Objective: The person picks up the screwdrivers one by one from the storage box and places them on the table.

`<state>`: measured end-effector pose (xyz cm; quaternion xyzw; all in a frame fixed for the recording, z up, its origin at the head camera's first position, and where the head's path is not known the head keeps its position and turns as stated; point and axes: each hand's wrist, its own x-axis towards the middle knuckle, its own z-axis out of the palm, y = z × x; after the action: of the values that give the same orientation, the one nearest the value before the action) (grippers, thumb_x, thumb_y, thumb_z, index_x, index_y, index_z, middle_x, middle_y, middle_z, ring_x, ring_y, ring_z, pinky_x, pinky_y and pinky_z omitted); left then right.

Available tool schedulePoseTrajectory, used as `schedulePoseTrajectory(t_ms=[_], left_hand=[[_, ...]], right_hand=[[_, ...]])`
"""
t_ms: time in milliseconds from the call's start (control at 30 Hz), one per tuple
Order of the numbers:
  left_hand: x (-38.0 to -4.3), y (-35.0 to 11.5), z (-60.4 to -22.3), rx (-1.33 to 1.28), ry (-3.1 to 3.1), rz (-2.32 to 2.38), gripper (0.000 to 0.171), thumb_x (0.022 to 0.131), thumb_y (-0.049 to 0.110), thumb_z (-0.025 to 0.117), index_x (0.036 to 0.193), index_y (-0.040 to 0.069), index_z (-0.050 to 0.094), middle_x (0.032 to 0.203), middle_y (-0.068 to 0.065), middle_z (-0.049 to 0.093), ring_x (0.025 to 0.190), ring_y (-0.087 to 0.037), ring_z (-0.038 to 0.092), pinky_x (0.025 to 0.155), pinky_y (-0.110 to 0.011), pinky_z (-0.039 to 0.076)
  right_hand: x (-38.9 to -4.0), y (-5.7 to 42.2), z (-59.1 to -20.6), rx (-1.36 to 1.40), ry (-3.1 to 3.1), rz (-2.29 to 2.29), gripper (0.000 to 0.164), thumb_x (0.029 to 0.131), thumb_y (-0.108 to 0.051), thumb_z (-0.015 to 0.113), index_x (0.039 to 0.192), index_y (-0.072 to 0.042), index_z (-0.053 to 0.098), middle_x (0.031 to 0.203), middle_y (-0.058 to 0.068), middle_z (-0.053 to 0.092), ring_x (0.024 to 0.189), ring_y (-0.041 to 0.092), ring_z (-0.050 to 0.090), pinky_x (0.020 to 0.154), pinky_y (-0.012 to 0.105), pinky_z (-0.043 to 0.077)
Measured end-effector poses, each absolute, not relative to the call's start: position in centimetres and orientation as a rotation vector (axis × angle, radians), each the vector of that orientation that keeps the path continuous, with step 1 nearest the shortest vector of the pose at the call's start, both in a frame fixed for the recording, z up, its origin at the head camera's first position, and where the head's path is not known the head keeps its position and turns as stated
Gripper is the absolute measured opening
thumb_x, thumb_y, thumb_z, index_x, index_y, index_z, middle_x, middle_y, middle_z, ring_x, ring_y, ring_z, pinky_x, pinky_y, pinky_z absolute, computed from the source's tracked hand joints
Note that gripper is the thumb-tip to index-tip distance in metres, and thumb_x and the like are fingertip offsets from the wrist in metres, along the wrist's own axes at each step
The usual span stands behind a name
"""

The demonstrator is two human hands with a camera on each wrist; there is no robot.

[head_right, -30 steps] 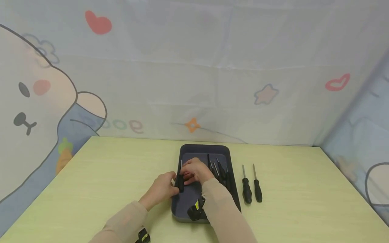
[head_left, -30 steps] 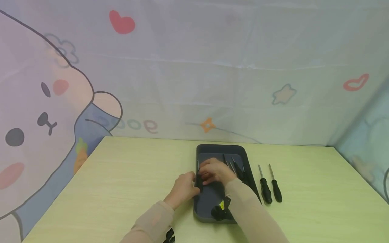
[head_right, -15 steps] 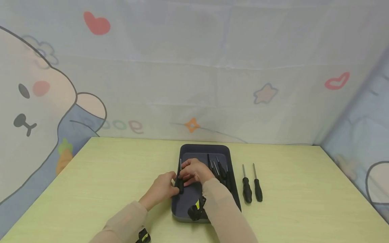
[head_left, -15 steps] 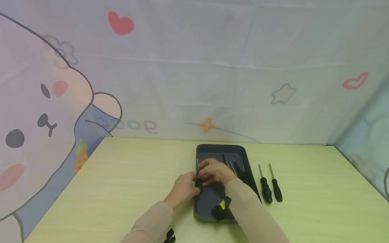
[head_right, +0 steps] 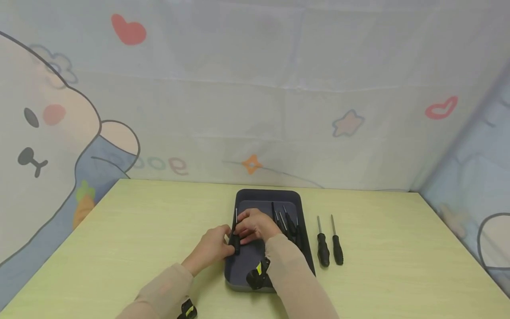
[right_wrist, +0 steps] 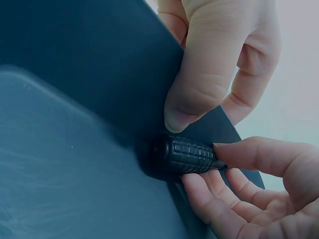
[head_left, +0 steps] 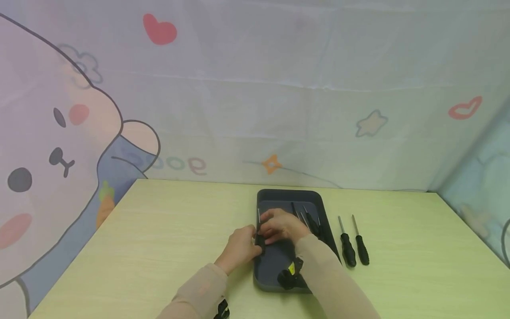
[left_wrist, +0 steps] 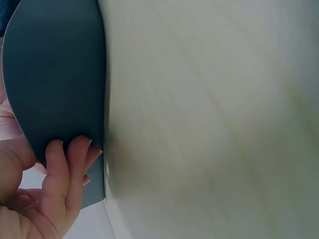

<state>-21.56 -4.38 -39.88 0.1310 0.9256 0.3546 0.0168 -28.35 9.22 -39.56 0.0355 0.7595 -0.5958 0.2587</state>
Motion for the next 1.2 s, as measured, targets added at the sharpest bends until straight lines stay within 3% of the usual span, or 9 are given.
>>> schedulePoseTrajectory(t_ms=[1200], left_hand=[[-21.47,-4.28,-39.81,0.384,2.837,1.166,0.02,0.068,-0.003,0.065,0.085,-0.003,0.056,0.07,-0.006,0.056,0.054,-0.014,0.047,0.047,-0.024,0.037]], right_hand=[[-28.42,10.05,-39.44,0.045,2.042,-1.652,0.029,0.079,0.006,0.054,0.107,0.001,0.047,0.07,0.009,0.059,0.06,0.018,0.057,0.054,0.032,0.052]])
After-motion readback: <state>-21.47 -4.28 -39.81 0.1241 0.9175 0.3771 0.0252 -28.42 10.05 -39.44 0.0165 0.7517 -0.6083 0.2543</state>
